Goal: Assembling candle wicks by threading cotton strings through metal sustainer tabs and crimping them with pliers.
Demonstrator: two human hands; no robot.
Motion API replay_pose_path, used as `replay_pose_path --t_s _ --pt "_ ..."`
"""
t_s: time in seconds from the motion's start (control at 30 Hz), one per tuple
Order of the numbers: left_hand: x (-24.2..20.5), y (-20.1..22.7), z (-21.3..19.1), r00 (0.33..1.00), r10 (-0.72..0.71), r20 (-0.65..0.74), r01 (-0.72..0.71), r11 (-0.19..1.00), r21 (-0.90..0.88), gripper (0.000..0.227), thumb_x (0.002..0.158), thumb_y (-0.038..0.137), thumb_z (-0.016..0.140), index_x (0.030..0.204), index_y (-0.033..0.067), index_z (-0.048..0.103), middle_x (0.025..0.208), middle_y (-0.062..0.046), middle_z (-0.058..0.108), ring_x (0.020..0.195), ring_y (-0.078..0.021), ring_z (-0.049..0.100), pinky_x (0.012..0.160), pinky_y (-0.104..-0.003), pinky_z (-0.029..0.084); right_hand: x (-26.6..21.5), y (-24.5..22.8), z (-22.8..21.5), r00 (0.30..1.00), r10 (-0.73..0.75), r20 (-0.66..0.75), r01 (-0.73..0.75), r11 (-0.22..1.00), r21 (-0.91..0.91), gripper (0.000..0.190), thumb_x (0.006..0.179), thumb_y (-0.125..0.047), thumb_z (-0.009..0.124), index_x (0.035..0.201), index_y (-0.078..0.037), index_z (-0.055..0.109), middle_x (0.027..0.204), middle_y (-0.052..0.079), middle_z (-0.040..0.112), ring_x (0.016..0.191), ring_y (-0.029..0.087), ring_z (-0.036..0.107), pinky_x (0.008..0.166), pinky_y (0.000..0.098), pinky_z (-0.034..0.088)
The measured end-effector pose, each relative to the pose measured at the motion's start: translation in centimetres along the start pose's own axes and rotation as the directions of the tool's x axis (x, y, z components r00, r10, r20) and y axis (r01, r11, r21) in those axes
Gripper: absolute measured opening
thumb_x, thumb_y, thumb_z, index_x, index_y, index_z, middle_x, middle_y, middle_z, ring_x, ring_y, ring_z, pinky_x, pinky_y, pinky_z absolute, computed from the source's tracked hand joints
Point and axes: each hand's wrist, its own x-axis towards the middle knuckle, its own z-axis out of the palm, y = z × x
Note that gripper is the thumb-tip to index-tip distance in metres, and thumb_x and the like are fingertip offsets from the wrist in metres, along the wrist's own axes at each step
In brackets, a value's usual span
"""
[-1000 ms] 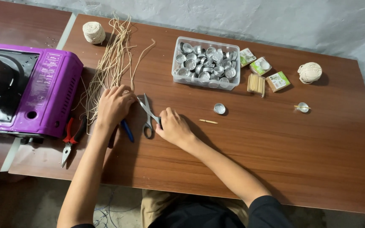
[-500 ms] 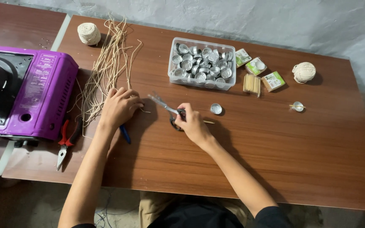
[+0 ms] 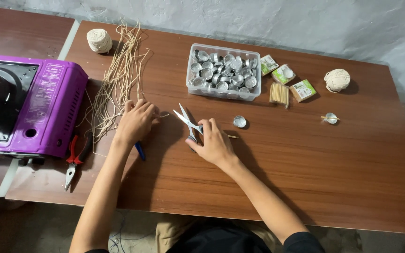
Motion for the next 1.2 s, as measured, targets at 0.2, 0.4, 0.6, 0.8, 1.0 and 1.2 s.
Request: replay_pose_path --t_s 0.2,0.4,0.6,0.8,1.0,1.2 --pt "0.9 2.1 -3.4 0.986 -0.052 -0.16 0.018 0.979 -0.204 0.015 0.095 0.032 0.071 0.103 0.0237 0.06 0.089 0.004 0.065 0.096 -0.0151 0.063 0.097 -0.035 0.038 -0.7 0.5 2.2 0.995 -0.017 0.103 0.048 0.947 -0.316 0.062 0.078 -0.039 0.072 0.127 -0.005 0.052 0.107 0.013 0.049 0.109 0.038 0.056 0.081 0.048 0.059" --pt "1.0 2.9 -2.8 0.974 -0.135 -0.181 0.033 0.877 -0.479 0.008 0.102 0.029 0.068 0.103 0.0208 0.069 0.095 0.005 0.073 0.097 -0.0154 0.069 0.095 -0.031 0.042 -1.1 0.0 1.5 0.983 -0.038 0.181 0.102 0.926 -0.362 0.06 0.076 -0.035 0.071 0.124 -0.004 0.055 0.106 0.016 0.055 0.105 0.038 0.059 0.081 0.0459 0.058" --pt "1.3 2.4 -1.2 0.943 -0.218 -0.253 0.03 0.809 -0.588 0.007 0.098 0.021 0.075 0.102 0.0212 0.069 0.09 0.004 0.072 0.091 -0.0174 0.071 0.088 -0.032 0.044 -0.4 1.1 -1.4 0.986 0.04 0.163 -0.091 0.944 0.316 0.039 0.078 -0.016 0.075 0.109 0.005 0.064 0.091 0.023 0.067 0.079 0.036 0.072 0.067 0.041 0.058" --pt "1.9 3.5 -1.9 0.936 -0.262 -0.235 0.041 0.744 -0.667 0.003 0.1 0.022 0.073 0.101 0.023 0.07 0.091 0.007 0.073 0.092 -0.0164 0.072 0.087 -0.03 0.041 0.1 4.6 0.3 0.897 -0.046 0.439 -0.34 0.561 0.755 0.045 0.079 -0.018 0.087 0.114 -0.001 0.064 0.078 0.003 0.062 0.074 0.011 0.065 0.069 0.0227 0.054" --pt "2.3 4.8 -2.9 0.939 -0.239 -0.248 0.008 0.735 -0.678 0.007 0.099 0.018 0.07 0.098 0.0245 0.072 0.092 0.01 0.073 0.088 -0.0138 0.07 0.084 -0.029 0.035 0.5 2.8 1.2 0.882 -0.122 0.456 -0.393 0.345 0.853 0.027 0.099 -0.027 0.069 0.11 -0.003 0.063 0.074 -0.005 0.048 0.066 0.001 0.052 0.06 0.0168 0.051" --pt "1.6 4.5 -1.3 0.939 -0.247 -0.24 0.031 0.756 -0.654 0.007 0.099 0.02 0.071 0.096 0.0263 0.073 0.09 0.011 0.073 0.085 -0.0119 0.07 0.083 -0.03 0.032 0.3 2.0 2.3 0.883 -0.153 0.443 -0.4 0.249 0.882 0.028 0.102 -0.027 0.066 0.111 -0.001 0.061 0.073 -0.006 0.042 0.064 0.001 0.047 0.06 0.016 0.048"
